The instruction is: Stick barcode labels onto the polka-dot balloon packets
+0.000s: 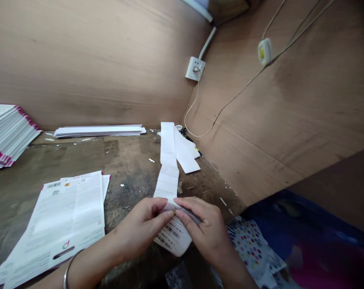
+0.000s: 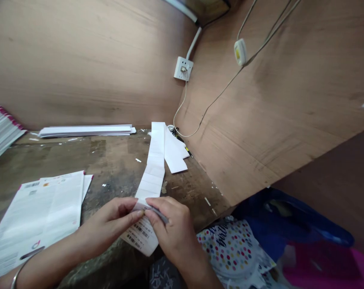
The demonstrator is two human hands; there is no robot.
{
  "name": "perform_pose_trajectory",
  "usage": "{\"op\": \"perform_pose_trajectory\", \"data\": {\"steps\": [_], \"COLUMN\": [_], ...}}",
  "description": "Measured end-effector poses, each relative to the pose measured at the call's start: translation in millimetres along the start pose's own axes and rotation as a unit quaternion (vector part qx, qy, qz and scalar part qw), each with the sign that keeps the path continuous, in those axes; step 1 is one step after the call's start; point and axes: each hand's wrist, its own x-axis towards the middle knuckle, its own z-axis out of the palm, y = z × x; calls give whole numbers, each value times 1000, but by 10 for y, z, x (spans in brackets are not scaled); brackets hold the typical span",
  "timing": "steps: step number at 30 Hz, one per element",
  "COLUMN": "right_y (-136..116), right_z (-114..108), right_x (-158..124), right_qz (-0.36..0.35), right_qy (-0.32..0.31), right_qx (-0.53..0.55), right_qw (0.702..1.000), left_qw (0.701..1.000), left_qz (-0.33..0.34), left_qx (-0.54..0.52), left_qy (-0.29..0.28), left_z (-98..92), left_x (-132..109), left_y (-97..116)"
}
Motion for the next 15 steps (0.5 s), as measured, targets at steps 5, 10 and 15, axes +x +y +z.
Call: {"op": "perform_pose_trajectory", "data": {"steps": [5, 10, 15], "right_y": [-5, -27, 174], "right_z": [75, 117, 186], "right_x": [-36, -15, 38], "right_qz": [51, 144, 206], "right_qy": [52, 115, 252], "right_qx": [25, 94, 258], "right_qw": [997, 978, 910], "left_qw": [997, 996, 995], "left_qz": [1, -26, -62], "left_qx": [77, 77, 52], "left_qy": [17, 36, 51], "left_z": [9, 67, 80], "left_x": [0, 49, 51], "left_y": [-22, 17, -37]}}
